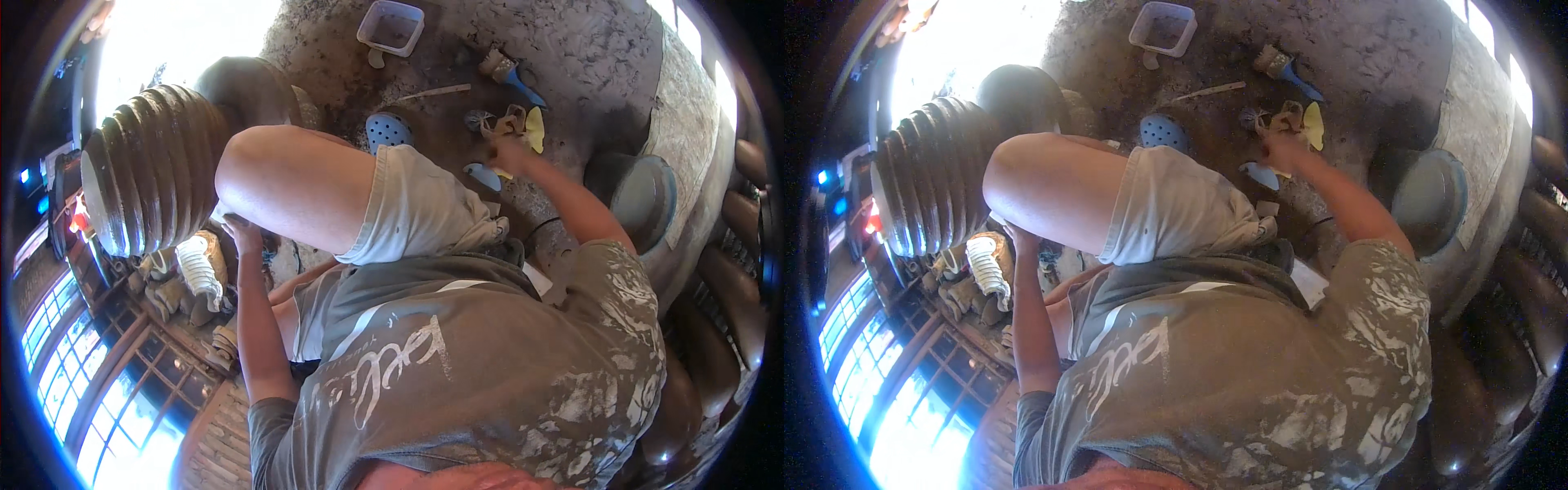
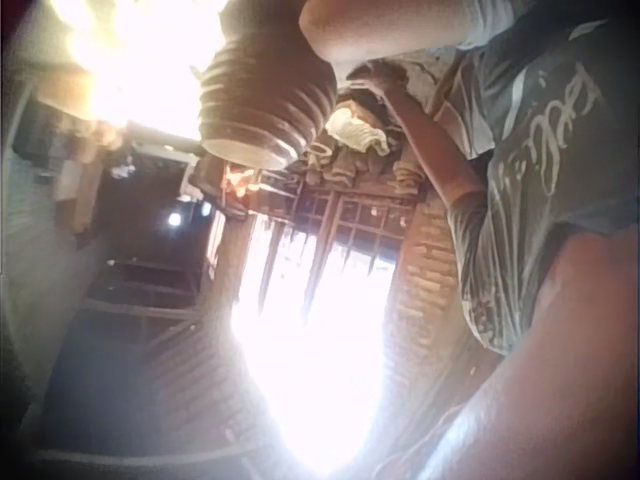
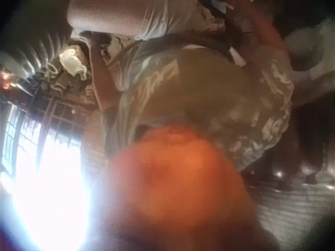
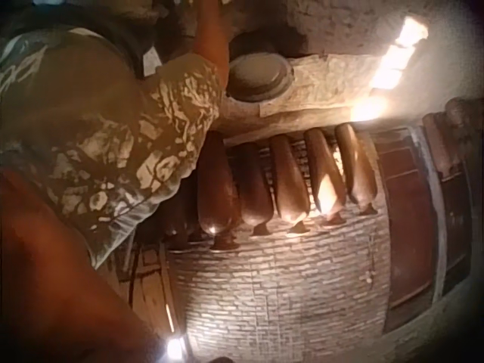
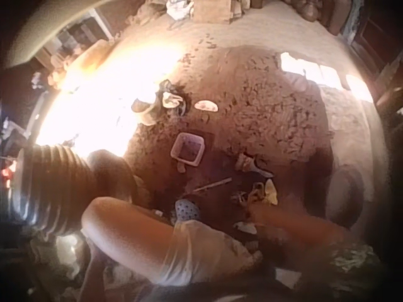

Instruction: The person uses a wooden rib tool and a yellow sponge to smooth and shape the exterior ridges of a large clay vessel on a manual pottery wheel.

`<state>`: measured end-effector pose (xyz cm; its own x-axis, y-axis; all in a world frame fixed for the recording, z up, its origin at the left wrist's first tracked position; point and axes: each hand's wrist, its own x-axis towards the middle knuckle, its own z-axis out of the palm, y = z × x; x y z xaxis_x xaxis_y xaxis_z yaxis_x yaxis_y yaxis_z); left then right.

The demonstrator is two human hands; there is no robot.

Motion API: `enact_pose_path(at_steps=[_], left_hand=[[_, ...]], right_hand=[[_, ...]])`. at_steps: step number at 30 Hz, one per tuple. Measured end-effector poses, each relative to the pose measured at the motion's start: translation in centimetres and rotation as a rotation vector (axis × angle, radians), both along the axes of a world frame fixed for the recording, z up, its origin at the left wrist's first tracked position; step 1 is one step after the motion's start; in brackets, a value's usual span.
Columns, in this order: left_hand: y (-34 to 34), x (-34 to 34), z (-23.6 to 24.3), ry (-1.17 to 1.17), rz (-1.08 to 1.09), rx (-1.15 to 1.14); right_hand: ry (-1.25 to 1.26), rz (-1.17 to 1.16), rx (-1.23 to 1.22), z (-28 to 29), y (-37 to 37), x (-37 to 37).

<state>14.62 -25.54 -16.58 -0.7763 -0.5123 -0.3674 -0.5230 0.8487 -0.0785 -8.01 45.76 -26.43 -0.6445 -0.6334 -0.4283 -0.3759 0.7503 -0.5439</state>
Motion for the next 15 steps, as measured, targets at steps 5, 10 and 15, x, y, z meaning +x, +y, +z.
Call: enact_pose_path(at_steps=[5, 10, 15], left_hand=[[-2.4, 0.5, 0.8, -0.057, -0.156, -0.058], [-2.3, 0.4, 0.0, -0.039, -0.074, 0.001], [-2.6, 1.4, 0.5, 0.038, 0.075, 0.044]], right_hand=[[-0.013, -0.027, 0.195, -1.4, -1.3, 3.6], [-0.085, -0.077, 0.084, 0.4, -0.8, 2.9], [-0.055, 0.243, 0.107, -1.6, -0.3, 11.7]])
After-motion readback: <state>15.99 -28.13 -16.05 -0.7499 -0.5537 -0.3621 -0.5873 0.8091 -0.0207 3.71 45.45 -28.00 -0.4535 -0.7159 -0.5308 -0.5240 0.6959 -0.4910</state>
